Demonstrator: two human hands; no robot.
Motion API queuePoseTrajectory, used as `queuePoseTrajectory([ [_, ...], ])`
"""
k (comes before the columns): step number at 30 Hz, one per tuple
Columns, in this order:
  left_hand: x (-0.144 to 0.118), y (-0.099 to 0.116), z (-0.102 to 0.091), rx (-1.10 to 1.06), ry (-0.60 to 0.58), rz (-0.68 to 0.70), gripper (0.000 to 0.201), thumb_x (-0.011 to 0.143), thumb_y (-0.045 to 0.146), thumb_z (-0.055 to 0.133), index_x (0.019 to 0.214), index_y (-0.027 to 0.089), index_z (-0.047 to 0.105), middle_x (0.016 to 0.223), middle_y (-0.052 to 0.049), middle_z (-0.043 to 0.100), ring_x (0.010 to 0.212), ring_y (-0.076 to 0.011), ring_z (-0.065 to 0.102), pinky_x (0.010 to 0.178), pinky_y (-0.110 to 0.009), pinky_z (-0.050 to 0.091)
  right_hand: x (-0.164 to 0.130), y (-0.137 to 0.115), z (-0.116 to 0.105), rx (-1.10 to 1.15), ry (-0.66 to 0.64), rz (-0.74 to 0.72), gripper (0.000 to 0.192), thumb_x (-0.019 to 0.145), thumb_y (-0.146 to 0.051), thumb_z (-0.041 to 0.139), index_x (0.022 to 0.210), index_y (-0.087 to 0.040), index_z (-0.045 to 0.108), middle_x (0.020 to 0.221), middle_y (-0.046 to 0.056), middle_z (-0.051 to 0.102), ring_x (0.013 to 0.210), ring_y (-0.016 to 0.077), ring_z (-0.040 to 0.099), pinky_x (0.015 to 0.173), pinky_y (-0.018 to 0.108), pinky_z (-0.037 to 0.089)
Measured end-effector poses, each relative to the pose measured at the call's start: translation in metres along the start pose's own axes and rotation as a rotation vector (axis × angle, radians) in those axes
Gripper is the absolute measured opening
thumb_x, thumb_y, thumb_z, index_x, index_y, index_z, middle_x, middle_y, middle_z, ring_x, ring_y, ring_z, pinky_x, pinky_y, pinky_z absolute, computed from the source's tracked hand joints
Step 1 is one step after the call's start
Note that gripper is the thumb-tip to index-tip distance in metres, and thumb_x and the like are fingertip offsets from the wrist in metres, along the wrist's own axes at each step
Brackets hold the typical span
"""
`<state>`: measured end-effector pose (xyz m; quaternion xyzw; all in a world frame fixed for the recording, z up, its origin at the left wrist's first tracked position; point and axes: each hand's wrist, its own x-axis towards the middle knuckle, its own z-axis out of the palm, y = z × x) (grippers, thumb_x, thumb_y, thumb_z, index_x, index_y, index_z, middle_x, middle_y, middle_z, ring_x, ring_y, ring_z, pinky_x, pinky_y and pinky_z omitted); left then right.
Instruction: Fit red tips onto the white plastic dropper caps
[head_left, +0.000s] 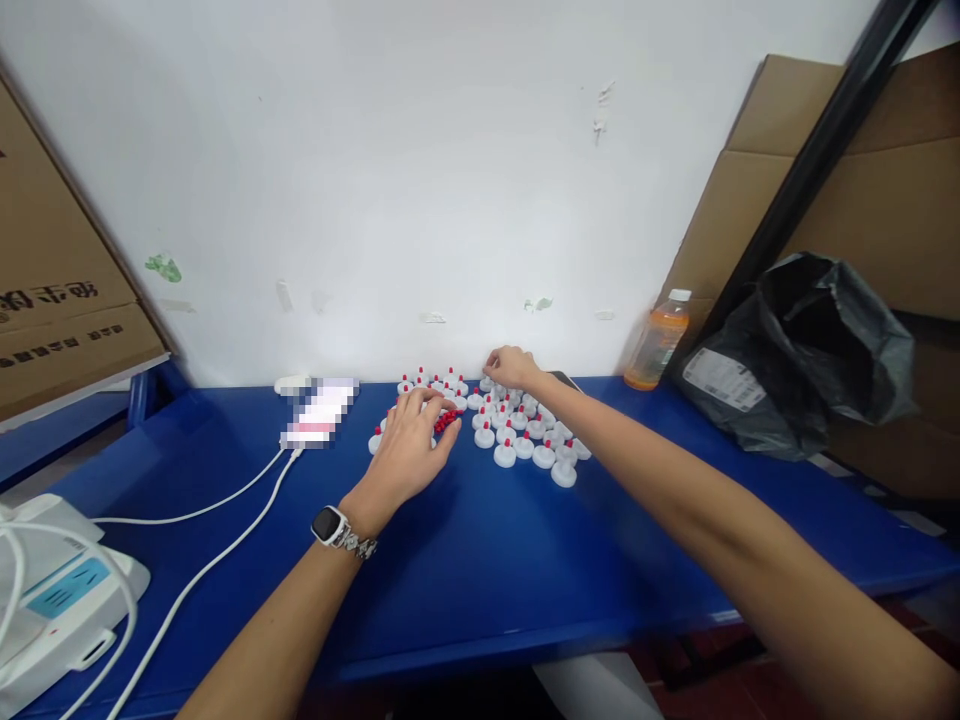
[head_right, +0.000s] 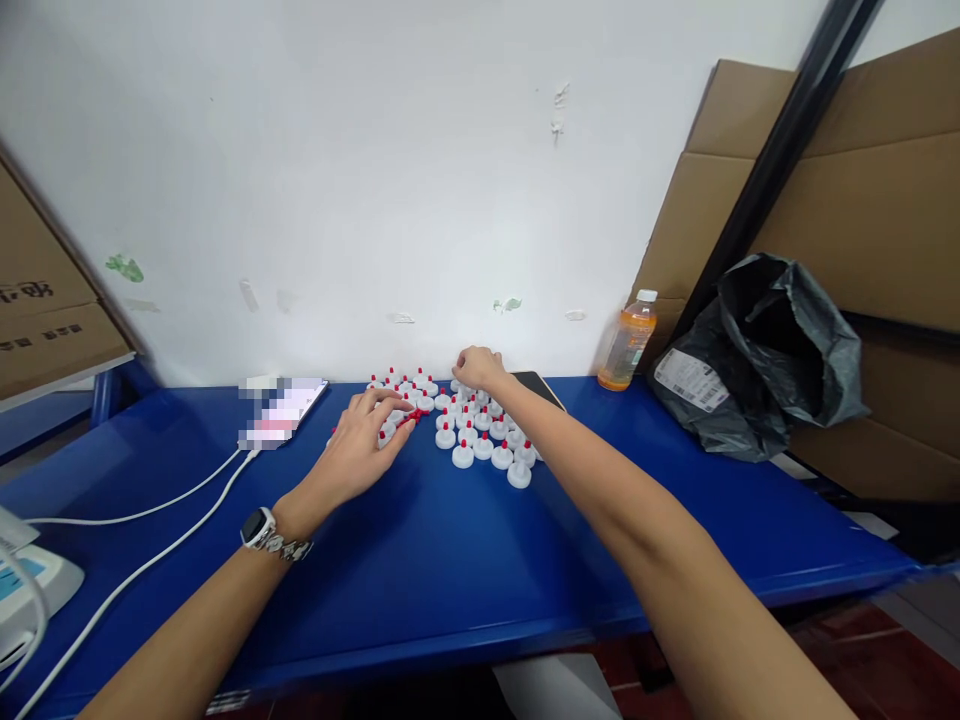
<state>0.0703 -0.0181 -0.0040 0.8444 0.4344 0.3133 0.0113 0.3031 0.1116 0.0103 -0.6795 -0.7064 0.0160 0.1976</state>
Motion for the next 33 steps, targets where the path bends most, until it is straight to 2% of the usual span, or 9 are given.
queuePoseTrajectory([
  [6,0.0,0.0,0.0,0.006,0.01,0.011,0.025,0.098,0.039,0.046,0.114,0.025,0.061,0.124,-0.007,0.056,0.119,-0.0274,0.049,0.097,-0.048,0.044,-0.005,-0.003,0.002,0.056,0.026,0.001,0.013,0.083,-0.023,0.06,0.082,-0.02,0.073,0.087,0.004,0.075,0.091,0.0204,0.066,0.096,0.038,0.038],
  [9,-0.001,0.0,-0.003,0.016,0.023,0.007,0.027,0.099,0.037,0.044,0.119,0.025,0.057,0.125,-0.007,0.057,0.119,-0.027,0.049,0.095,-0.046,0.044,-0.025,-0.015,-0.011,0.143,0.132,-0.03,0.018,0.087,-0.027,0.056,0.087,-0.02,0.073,0.091,0.004,0.075,0.087,0.018,0.066,0.092,0.034,0.041],
  [11,-0.001,0.002,-0.004,0.026,0.042,-0.001,0.031,0.099,0.037,0.045,0.125,0.023,0.053,0.127,-0.008,0.057,0.12,-0.0275,0.049,0.096,-0.046,0.043,-0.048,-0.028,-0.019,0.339,0.235,-0.074,0.017,0.085,-0.029,0.059,0.086,-0.018,0.073,0.088,0.005,0.075,0.081,0.0175,0.066,0.081,0.03,0.045],
  [14,-0.002,0.005,-0.004,0.053,0.057,-0.007,0.04,0.098,0.04,0.047,0.133,0.02,0.046,0.131,-0.011,0.056,0.122,-0.029,0.048,0.096,-0.046,0.042,-0.088,-0.052,-0.023,0.673,0.142,-0.204,0.021,0.085,-0.035,0.062,0.084,-0.016,0.073,0.078,0.004,0.074,0.074,0.0166,0.066,0.071,0.027,0.047],
  [17,-0.003,0.004,-0.005,0.106,-0.008,0.006,0.032,0.1,0.037,0.042,0.125,0.02,0.05,0.121,-0.01,0.061,0.113,-0.0275,0.053,0.093,-0.044,0.043,-0.113,-0.069,-0.019,0.816,0.039,-0.266,0.028,0.087,-0.04,0.059,0.08,-0.016,0.072,0.079,0.004,0.075,0.075,0.0166,0.066,0.069,0.026,0.047],
  [19,-0.004,0.0,-0.007,0.154,-0.067,-0.005,0.028,0.102,0.034,0.036,0.118,0.019,0.053,0.113,-0.01,0.063,0.106,-0.0265,0.054,0.09,-0.042,0.043,-0.114,-0.07,-0.015,0.729,0.035,-0.236,0.037,0.093,-0.041,0.05,0.078,-0.016,0.072,0.078,0.004,0.075,0.075,0.0168,0.066,0.071,0.026,0.046],
  [21,-0.004,-0.005,-0.009,0.19,-0.096,-0.025,0.028,0.102,0.034,0.033,0.115,0.017,0.052,0.113,-0.011,0.062,0.105,-0.0271,0.054,0.088,-0.042,0.043,-0.106,-0.065,-0.012,0.489,0.038,-0.225,0.037,0.096,-0.036,0.046,0.08,-0.018,0.073,0.081,0.004,0.075,0.078,0.0183,0.066,0.078,0.029,0.043],
  [26,-0.005,-0.011,-0.013,0.208,-0.096,-0.027,0.027,0.102,0.035,0.033,0.111,0.018,0.051,0.112,-0.012,0.062,0.104,-0.0276,0.053,0.087,-0.042,0.043,-0.081,-0.057,-0.005,-0.19,-0.056,-0.356,0.018,0.083,-0.021,0.06,0.092,-0.019,0.076,0.093,0.011,0.075,0.103,0.029,0.059,0.093,0.041,0.031],
  [33,-0.007,-0.007,-0.011,0.186,-0.112,-0.008,0.027,0.102,0.035,0.032,0.104,0.018,0.053,0.107,-0.012,0.06,0.102,-0.028,0.053,0.089,-0.044,0.043,-0.069,-0.082,0.003,-0.409,-0.125,-0.381,0.019,0.084,-0.017,0.056,0.087,-0.013,0.075,0.094,0.019,0.073,0.099,0.0296,0.063,0.096,0.044,0.027],
])
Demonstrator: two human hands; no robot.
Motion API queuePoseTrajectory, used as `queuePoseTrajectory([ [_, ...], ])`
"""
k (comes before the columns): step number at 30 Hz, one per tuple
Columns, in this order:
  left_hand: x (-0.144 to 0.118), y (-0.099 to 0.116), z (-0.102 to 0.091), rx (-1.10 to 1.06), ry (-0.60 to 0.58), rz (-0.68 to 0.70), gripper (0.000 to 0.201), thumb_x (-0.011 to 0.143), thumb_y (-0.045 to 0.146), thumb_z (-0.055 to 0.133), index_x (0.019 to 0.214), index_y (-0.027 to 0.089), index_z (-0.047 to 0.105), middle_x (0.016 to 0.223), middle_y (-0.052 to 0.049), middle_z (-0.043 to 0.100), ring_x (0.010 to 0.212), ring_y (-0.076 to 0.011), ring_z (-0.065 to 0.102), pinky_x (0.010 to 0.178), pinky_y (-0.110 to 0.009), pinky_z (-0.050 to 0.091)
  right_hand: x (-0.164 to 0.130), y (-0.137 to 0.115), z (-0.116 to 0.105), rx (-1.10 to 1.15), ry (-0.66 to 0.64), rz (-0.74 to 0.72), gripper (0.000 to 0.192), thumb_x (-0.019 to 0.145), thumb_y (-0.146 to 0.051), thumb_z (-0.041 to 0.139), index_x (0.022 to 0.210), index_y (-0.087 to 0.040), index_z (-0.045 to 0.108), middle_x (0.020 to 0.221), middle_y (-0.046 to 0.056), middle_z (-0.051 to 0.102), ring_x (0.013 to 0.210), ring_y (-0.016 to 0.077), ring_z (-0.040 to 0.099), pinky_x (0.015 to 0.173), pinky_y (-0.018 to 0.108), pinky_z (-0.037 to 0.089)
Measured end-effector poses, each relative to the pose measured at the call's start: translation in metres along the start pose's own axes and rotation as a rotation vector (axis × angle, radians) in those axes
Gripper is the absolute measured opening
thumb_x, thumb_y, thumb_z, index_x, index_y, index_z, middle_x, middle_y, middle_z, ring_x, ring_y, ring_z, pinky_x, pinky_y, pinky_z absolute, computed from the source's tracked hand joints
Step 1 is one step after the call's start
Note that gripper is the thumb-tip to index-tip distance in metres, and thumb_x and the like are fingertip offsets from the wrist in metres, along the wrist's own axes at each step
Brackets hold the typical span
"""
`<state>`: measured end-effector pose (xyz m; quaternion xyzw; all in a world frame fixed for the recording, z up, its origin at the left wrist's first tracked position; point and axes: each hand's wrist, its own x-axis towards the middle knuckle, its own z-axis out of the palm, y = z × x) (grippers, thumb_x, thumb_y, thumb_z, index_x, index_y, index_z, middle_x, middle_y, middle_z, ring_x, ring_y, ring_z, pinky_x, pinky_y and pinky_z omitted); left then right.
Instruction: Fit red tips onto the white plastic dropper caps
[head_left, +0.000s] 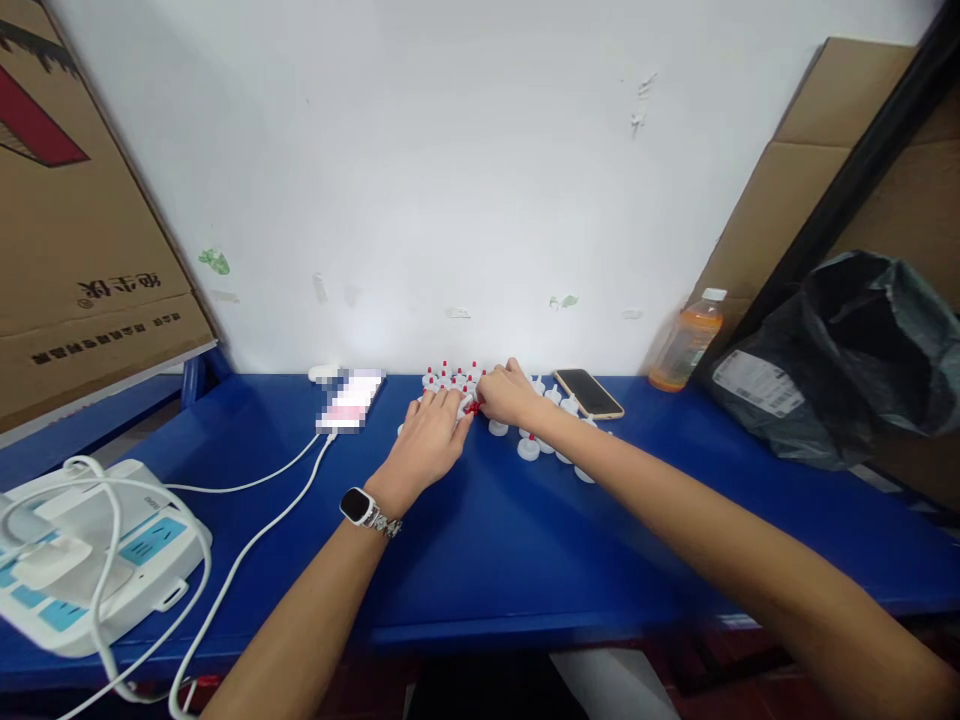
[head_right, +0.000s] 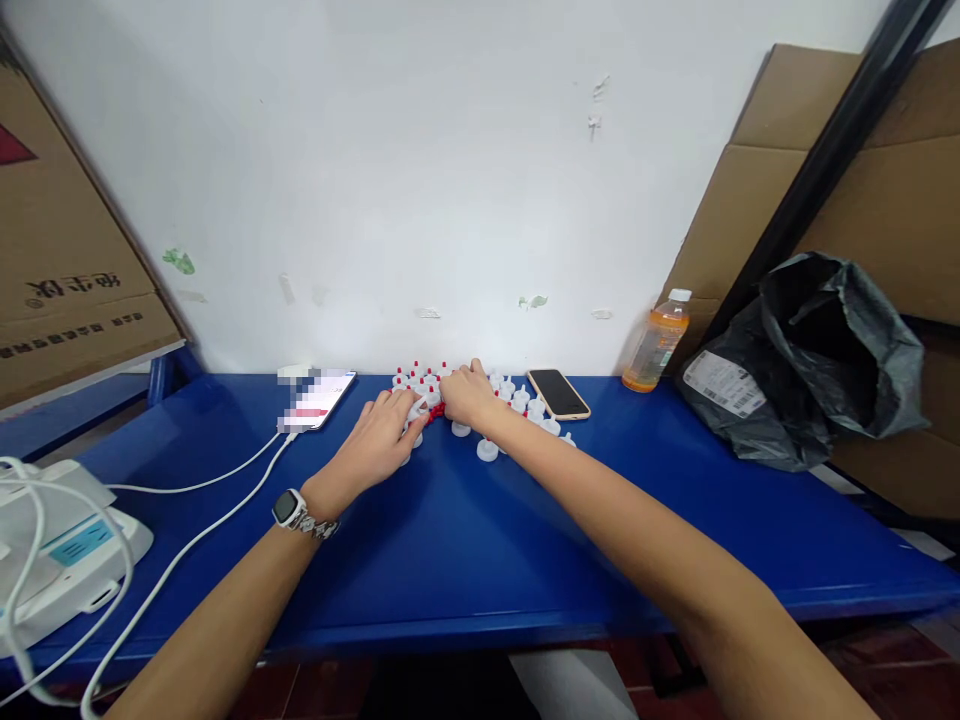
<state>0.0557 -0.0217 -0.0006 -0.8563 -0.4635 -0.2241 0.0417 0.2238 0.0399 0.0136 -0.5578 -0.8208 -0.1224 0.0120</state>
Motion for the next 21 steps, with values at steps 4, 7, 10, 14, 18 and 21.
queuePoseTrajectory([
  [4,-0.001,0.0,-0.001,0.003,0.013,0.009,0.026,0.102,0.035,0.033,0.101,0.019,0.053,0.104,-0.01,0.06,0.1,-0.027,0.053,0.09,-0.044,0.043,0.0,0.001,-0.005,0.089,0.009,0.033,0.012,0.081,-0.018,0.061,0.079,-0.013,0.072,0.088,0.016,0.074,0.095,0.0286,0.065,0.098,0.045,0.03],
  [7,-0.001,0.002,-0.002,-0.02,0.007,0.003,0.025,0.102,0.035,0.033,0.102,0.019,0.052,0.104,-0.01,0.06,0.101,-0.0268,0.053,0.09,-0.044,0.043,-0.012,0.004,-0.009,0.498,0.127,0.112,0.006,0.078,-0.019,0.065,0.078,-0.016,0.07,0.084,0.009,0.074,0.086,0.0232,0.067,0.09,0.039,0.041],
  [10,-0.001,0.006,-0.001,-0.054,0.004,0.001,0.025,0.102,0.036,0.034,0.106,0.019,0.052,0.108,-0.01,0.061,0.103,-0.0274,0.053,0.091,-0.045,0.042,-0.03,-0.001,-0.008,1.136,0.331,0.19,0.012,0.079,-0.026,0.066,0.088,-0.018,0.07,0.085,0.005,0.074,0.079,0.0175,0.067,0.076,0.03,0.049],
  [14,-0.001,0.012,0.002,-0.057,0.011,0.026,0.024,0.102,0.036,0.034,0.108,0.02,0.05,0.109,-0.01,0.061,0.103,-0.027,0.053,0.093,-0.046,0.042,-0.049,-0.018,0.002,1.543,0.536,0.224,0.024,0.074,-0.039,0.073,0.087,-0.018,0.071,0.085,0.004,0.073,0.076,0.0167,0.065,0.072,0.029,0.051],
  [18,-0.001,0.016,0.005,-0.04,0.028,0.024,0.022,0.102,0.035,0.034,0.105,0.019,0.05,0.103,-0.01,0.06,0.1,-0.0275,0.054,0.088,-0.045,0.043,-0.054,-0.026,0.012,1.557,0.613,0.222,0.024,0.072,-0.042,0.076,0.076,-0.02,0.068,0.076,0.002,0.07,0.068,0.0157,0.06,0.064,0.028,0.049],
  [21,-0.002,0.019,0.006,-0.043,0.048,0.04,0.022,0.102,0.035,0.034,0.104,0.019,0.049,0.101,-0.009,0.06,0.098,-0.0269,0.054,0.085,-0.043,0.044,-0.054,-0.025,0.015,1.564,0.643,0.233,0.027,0.072,-0.044,0.076,0.071,-0.02,0.064,0.07,0.001,0.067,0.064,0.0151,0.058,0.062,0.027,0.047],
])
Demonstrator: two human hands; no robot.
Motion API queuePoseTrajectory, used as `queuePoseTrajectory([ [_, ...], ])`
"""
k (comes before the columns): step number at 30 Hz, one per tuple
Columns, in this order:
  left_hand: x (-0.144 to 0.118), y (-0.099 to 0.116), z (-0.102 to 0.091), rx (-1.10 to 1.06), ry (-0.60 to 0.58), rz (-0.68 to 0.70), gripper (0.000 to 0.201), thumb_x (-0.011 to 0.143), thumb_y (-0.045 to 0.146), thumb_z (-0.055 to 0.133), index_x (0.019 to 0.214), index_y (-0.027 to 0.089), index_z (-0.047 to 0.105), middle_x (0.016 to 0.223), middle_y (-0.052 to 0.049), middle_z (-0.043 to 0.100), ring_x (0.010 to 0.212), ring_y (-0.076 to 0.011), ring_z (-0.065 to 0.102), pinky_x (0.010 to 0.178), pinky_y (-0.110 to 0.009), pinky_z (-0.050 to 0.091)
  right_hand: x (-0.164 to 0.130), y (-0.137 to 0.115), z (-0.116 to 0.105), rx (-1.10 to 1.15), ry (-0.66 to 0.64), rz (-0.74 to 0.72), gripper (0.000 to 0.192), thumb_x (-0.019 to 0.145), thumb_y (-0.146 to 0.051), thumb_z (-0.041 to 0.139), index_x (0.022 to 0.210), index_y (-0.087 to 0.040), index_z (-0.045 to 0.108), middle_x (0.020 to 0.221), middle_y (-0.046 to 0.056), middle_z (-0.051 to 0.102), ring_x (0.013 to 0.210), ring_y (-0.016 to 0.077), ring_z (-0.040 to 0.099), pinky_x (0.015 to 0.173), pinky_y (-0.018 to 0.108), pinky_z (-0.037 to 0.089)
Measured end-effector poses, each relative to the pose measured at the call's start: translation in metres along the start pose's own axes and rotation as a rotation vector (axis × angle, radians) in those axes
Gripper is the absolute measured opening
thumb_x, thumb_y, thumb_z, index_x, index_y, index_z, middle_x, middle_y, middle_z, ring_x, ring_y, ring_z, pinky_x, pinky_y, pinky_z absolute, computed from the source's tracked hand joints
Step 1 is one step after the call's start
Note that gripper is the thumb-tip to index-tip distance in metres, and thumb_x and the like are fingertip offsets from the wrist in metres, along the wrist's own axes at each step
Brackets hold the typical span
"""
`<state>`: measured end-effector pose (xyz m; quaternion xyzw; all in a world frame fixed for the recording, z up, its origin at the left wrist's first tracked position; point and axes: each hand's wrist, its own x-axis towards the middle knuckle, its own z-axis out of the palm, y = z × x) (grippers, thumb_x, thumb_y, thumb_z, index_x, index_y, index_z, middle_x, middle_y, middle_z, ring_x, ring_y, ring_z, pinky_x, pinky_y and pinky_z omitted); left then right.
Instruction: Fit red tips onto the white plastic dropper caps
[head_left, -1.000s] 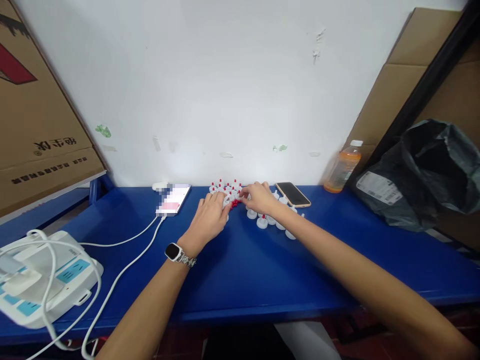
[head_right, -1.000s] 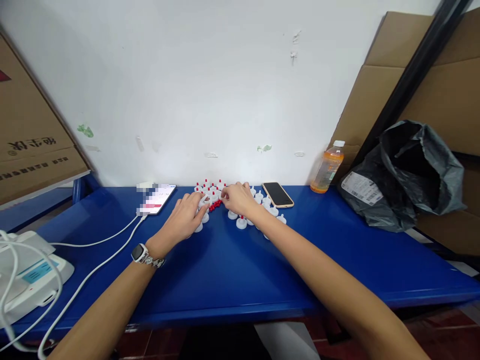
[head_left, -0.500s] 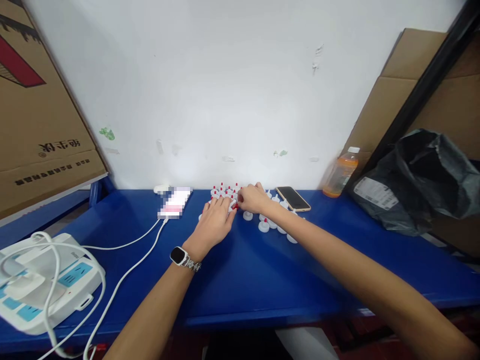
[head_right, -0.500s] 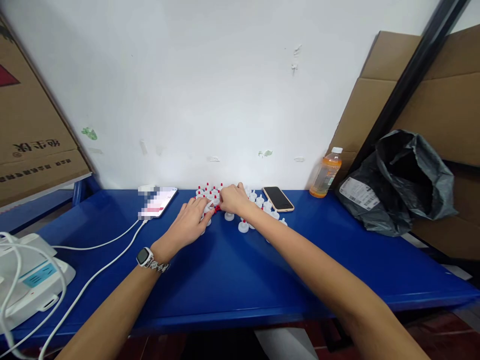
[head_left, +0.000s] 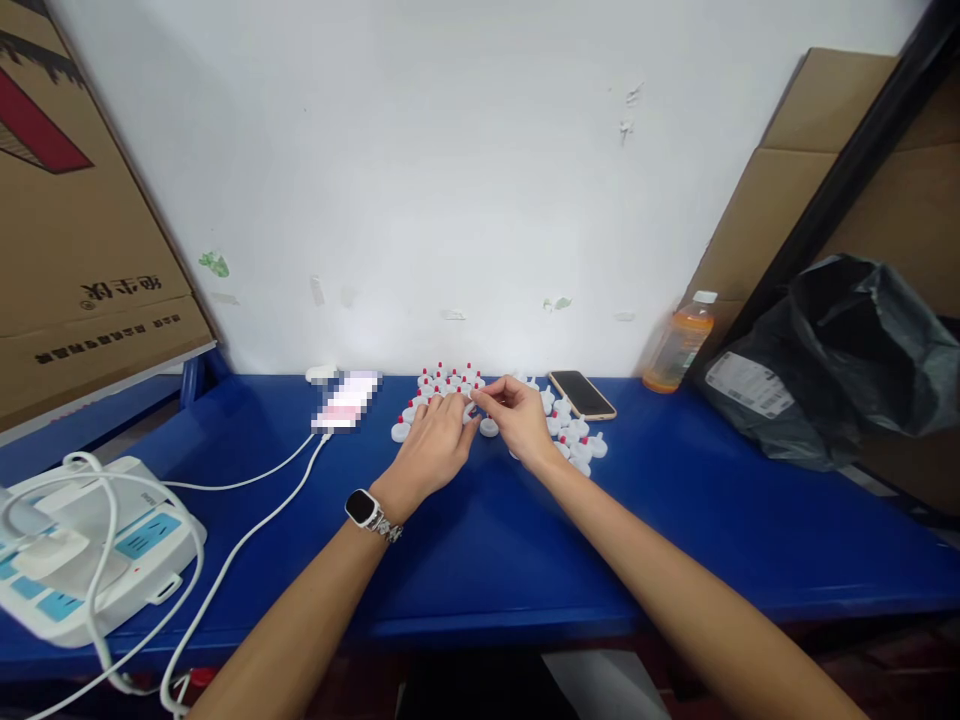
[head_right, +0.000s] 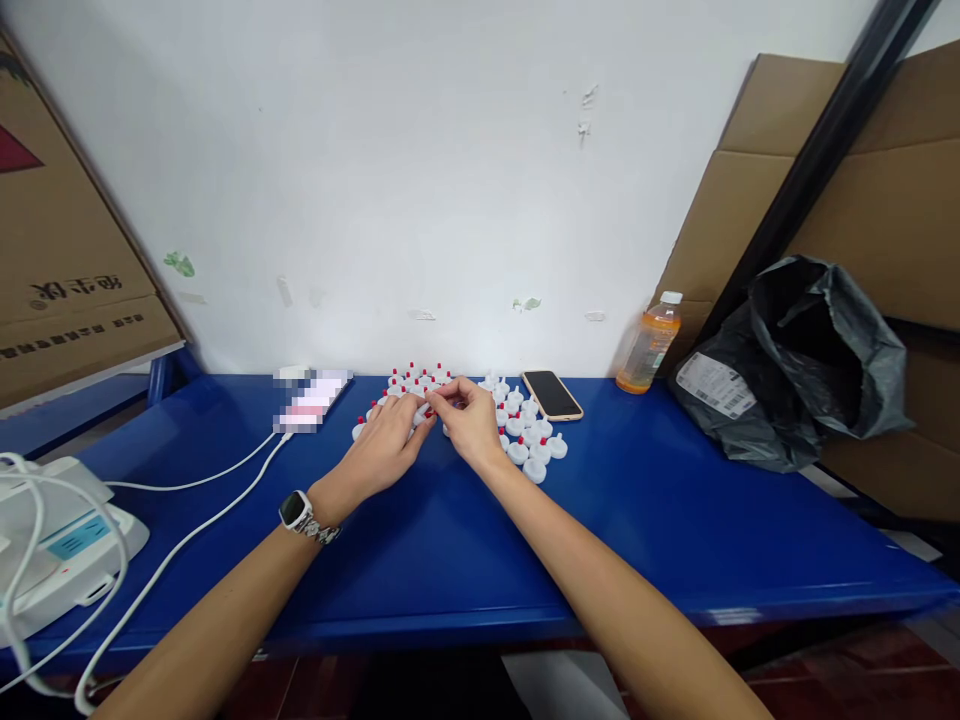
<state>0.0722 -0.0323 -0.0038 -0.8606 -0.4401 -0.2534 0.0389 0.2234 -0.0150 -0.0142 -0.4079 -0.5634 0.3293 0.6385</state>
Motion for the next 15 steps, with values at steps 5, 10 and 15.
queuePoseTrajectory([
  [5,0.0,0.002,0.0,-0.032,0.025,0.025,0.02,0.102,0.031,0.035,0.108,0.018,0.049,0.103,-0.01,0.058,0.099,-0.0264,0.053,0.086,-0.043,0.046,-0.004,-0.002,0.0,0.014,0.025,-0.017,0.027,0.074,-0.043,0.075,0.067,-0.02,0.061,0.066,-0.001,0.063,0.061,0.0141,0.055,0.061,0.028,0.046],
  [10,0.001,0.0,0.002,-0.183,0.104,0.053,0.024,0.101,0.029,0.038,0.119,0.017,0.047,0.111,-0.012,0.057,0.104,-0.0265,0.053,0.091,-0.044,0.048,-0.009,-0.008,0.007,-0.001,0.071,-0.042,0.026,0.077,-0.043,0.072,0.068,-0.021,0.059,0.07,0.0,0.064,0.068,0.0156,0.058,0.064,0.028,0.048],
  [15,0.001,-0.002,0.003,-0.309,0.119,0.055,0.032,0.102,0.032,0.038,0.129,0.017,0.043,0.125,-0.013,0.056,0.117,-0.0258,0.052,0.102,-0.045,0.045,-0.013,-0.013,0.013,0.045,0.061,-0.067,0.027,0.079,-0.045,0.07,0.071,-0.022,0.059,0.072,-0.001,0.063,0.068,0.0146,0.058,0.063,0.027,0.048],
])
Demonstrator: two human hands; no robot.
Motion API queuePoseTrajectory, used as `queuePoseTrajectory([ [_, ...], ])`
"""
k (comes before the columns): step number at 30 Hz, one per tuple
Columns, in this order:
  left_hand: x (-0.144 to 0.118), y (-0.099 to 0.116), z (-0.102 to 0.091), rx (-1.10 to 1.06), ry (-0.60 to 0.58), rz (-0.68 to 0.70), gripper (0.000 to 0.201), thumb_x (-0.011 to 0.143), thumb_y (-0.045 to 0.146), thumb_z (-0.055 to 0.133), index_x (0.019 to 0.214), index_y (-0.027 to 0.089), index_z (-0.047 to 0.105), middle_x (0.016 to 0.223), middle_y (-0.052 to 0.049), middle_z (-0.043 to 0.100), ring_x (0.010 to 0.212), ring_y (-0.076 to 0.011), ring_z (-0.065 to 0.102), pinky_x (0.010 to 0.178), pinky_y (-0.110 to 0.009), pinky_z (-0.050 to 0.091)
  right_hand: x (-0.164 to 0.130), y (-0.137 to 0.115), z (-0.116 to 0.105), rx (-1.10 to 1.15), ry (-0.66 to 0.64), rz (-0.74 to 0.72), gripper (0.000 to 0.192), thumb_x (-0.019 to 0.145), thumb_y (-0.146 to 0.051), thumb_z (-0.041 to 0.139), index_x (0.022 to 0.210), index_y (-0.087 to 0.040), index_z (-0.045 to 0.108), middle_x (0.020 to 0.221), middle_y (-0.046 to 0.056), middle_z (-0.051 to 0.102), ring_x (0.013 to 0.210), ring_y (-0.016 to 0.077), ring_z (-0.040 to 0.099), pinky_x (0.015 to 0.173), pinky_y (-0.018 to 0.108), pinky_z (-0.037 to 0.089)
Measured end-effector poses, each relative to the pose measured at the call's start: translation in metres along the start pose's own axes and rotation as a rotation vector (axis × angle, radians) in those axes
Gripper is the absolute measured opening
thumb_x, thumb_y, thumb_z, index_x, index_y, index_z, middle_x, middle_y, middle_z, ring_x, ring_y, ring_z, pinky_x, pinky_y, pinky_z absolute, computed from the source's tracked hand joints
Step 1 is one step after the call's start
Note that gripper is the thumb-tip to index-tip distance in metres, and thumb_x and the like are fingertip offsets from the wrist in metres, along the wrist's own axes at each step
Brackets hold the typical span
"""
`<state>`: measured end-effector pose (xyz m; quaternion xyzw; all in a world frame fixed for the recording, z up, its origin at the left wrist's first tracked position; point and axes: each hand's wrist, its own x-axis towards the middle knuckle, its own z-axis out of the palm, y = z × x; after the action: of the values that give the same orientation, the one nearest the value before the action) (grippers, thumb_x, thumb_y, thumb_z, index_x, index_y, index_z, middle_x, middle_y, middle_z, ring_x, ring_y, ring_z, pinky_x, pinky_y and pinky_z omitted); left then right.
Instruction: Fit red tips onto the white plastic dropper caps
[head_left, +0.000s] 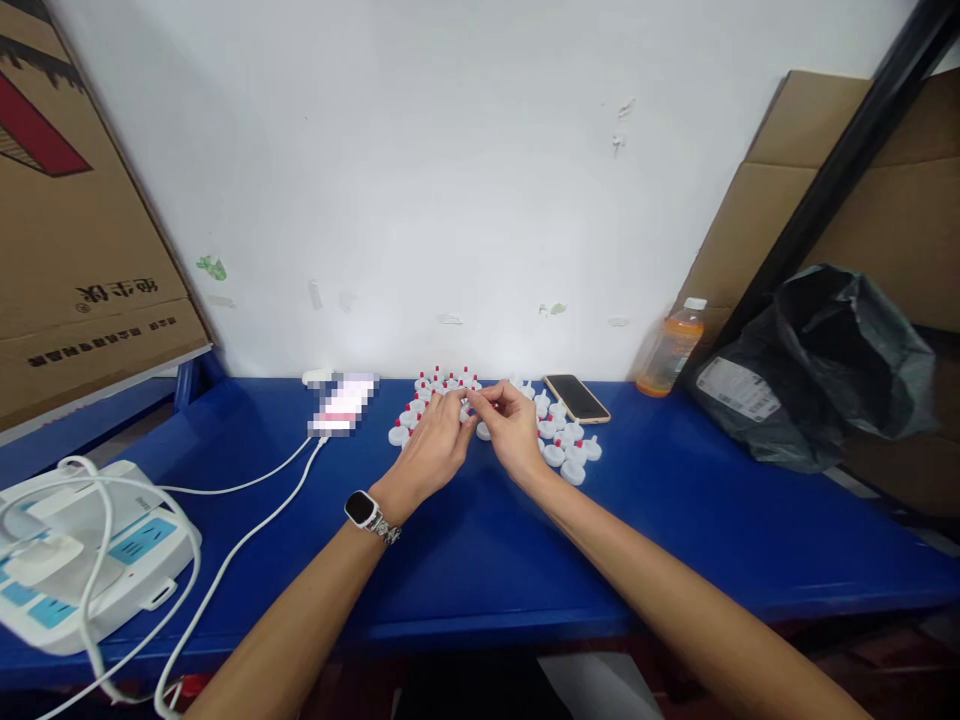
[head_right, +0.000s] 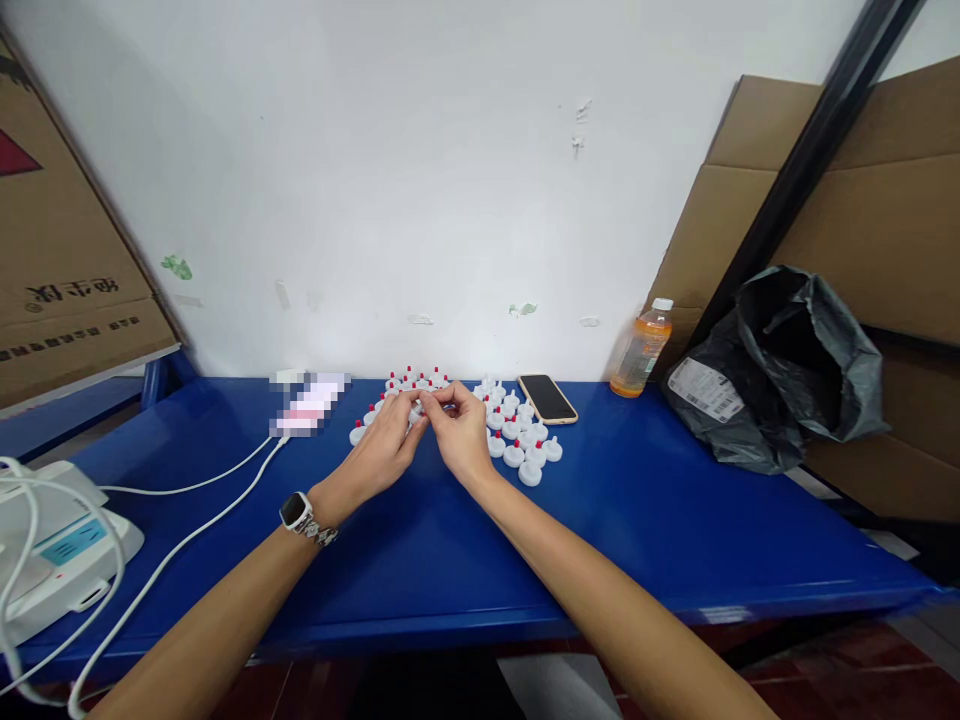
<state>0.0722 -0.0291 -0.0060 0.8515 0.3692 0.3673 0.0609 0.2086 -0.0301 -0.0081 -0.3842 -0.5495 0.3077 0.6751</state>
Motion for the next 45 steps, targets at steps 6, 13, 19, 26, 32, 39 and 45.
queuePoseTrajectory([
  [6,0.003,-0.006,-0.003,0.08,0.015,-0.089,0.061,0.099,0.044,0.044,0.149,0.015,0.025,0.139,-0.017,0.05,0.128,-0.0298,0.047,0.108,-0.05,0.039,0.036,-0.001,-0.02,-0.088,-0.099,-0.023,0.023,0.077,-0.041,0.069,0.077,-0.021,0.059,0.071,0.0,0.065,0.065,0.0151,0.06,0.063,0.027,0.049],
  [13,0.004,-0.011,-0.01,0.177,-0.02,-0.132,0.041,0.099,0.045,0.042,0.132,0.022,0.048,0.128,-0.011,0.056,0.119,-0.0297,0.05,0.097,-0.049,0.044,0.131,0.041,-0.049,-0.836,-0.138,-0.058,0.011,0.081,-0.018,0.056,0.086,-0.018,0.065,0.085,0.003,0.071,0.08,0.0148,0.066,0.076,0.025,0.05],
  [19,0.002,-0.008,-0.008,0.173,-0.054,-0.127,0.03,0.098,0.043,0.044,0.117,0.024,0.057,0.12,-0.008,0.057,0.115,-0.0288,0.051,0.095,-0.049,0.044,0.139,0.067,-0.043,-1.13,-0.339,0.047,0.013,0.075,-0.013,0.061,0.083,-0.019,0.07,0.088,0.005,0.074,0.078,0.017,0.066,0.068,0.024,0.046],
  [26,0.003,-0.004,-0.008,0.161,-0.052,-0.129,0.028,0.099,0.042,0.045,0.116,0.023,0.058,0.118,-0.007,0.058,0.113,-0.0279,0.051,0.094,-0.047,0.045,0.148,0.061,-0.027,-1.21,-0.409,0.026,0.027,0.083,-0.035,0.062,0.105,-0.021,0.069,0.102,0.006,0.073,0.094,0.0209,0.066,0.085,0.031,0.046],
  [32,0.001,-0.008,-0.008,0.153,-0.066,-0.124,0.027,0.099,0.042,0.044,0.114,0.024,0.059,0.117,-0.007,0.058,0.112,-0.0273,0.052,0.097,-0.047,0.044,0.156,0.067,-0.004,-1.217,-0.511,0.026,0.018,0.082,-0.028,0.062,0.096,-0.021,0.072,0.098,0.005,0.075,0.094,0.0192,0.066,0.083,0.028,0.046],
  [39,0.003,-0.009,-0.01,0.189,-0.089,-0.148,0.027,0.099,0.041,0.044,0.113,0.024,0.06,0.117,-0.007,0.059,0.113,-0.0285,0.051,0.093,-0.048,0.044,0.162,0.077,-0.004,-1.256,-0.488,0.11,0.015,0.08,-0.028,0.063,0.086,-0.019,0.075,0.094,0.009,0.076,0.097,0.0259,0.067,0.093,0.038,0.042],
  [45,0.004,-0.01,-0.011,0.168,-0.084,-0.135,0.028,0.099,0.041,0.043,0.113,0.024,0.06,0.117,-0.007,0.06,0.112,-0.0279,0.052,0.093,-0.046,0.044,0.15,0.055,-0.013,-1.236,-0.428,0.108,0.03,0.09,-0.043,0.055,0.099,-0.021,0.073,0.099,0.008,0.075,0.104,0.0251,0.064,0.1,0.043,0.036],
])
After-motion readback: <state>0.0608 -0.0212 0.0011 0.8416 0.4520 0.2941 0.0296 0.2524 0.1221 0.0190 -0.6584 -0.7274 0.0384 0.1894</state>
